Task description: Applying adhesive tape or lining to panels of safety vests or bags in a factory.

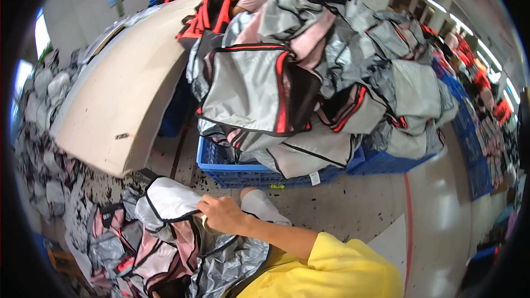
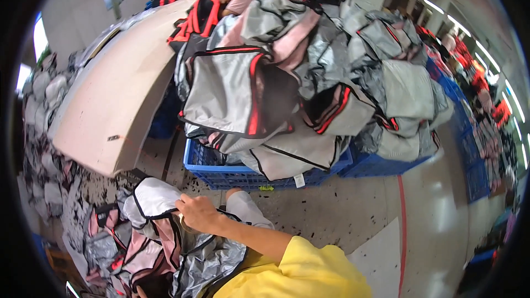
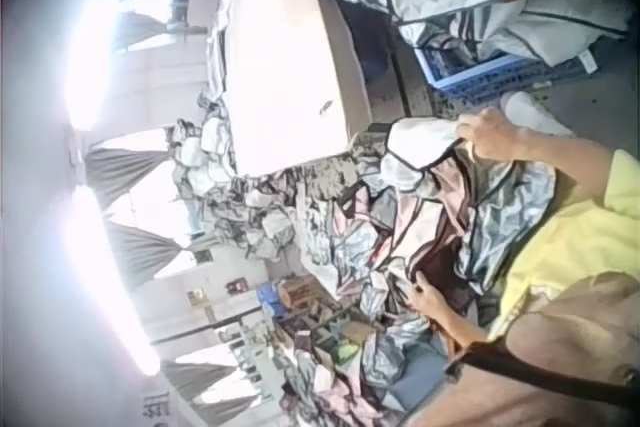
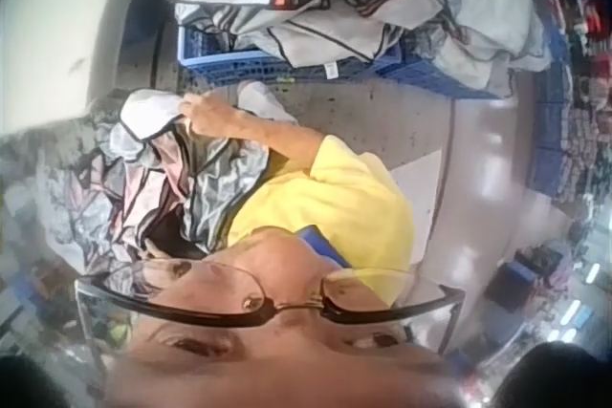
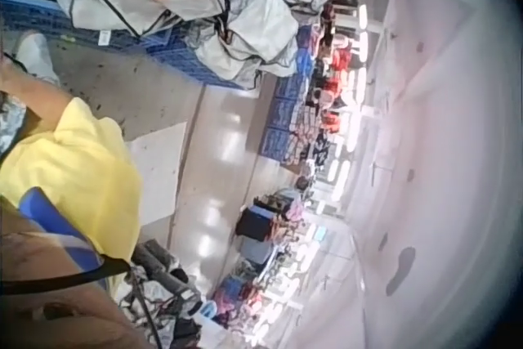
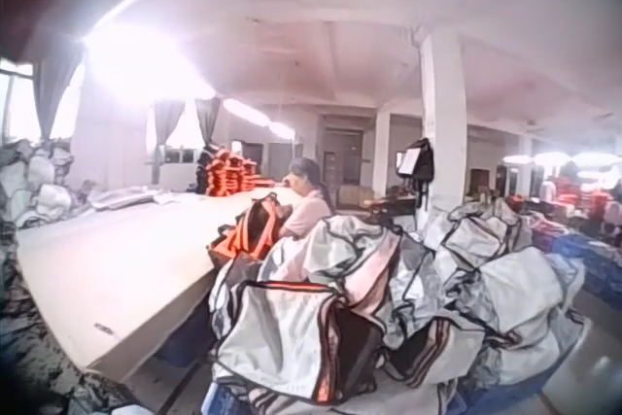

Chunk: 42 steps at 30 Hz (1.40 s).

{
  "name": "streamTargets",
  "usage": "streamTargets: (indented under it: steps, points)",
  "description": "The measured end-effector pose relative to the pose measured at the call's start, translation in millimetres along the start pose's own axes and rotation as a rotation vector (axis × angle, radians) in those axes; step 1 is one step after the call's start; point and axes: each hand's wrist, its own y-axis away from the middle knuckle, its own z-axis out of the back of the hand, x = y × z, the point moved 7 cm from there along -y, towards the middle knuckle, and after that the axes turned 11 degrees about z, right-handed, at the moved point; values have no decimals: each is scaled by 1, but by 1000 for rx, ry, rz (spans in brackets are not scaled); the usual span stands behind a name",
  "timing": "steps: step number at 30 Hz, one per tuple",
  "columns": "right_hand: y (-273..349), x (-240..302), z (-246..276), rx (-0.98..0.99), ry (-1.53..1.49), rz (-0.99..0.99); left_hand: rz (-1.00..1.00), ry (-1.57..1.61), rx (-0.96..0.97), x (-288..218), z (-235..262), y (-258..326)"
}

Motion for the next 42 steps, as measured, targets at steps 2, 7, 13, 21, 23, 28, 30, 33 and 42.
streamTargets:
  steps: [2, 7, 13, 21, 23, 28, 30, 33, 42]
  points:
    - [-7, 5, -9, 48, -16, -27, -78, 17, -61, 28, -3, -18]
    - [-11, 27, -11, 133, -32, -25, 58, 392, 30, 33, -2, 3]
    - [-5, -23, -22, 128, 48, 113, 213, 474, 75, 71, -42, 18]
    - [-163, 147, -82, 229, 220, 900, 528, 787, -143, 166, -67, 72]
    - [-168, 210, -104, 136, 215, 1079, 672, 847, -206, 216, -88, 105]
    - [-79, 388, -148, 457, -291, 1231, 1041, 898, -565, 321, -48, 252]
    - [-17, 454, -138, 502, -468, 1307, 1253, 663, -569, 366, -5, 351]
    - [88, 524, -110, 721, -829, 1398, 1351, 469, -930, 392, 85, 505]
    - [227, 522, -11, 935, -1349, 1549, 1867, -231, -1620, 293, 133, 805]
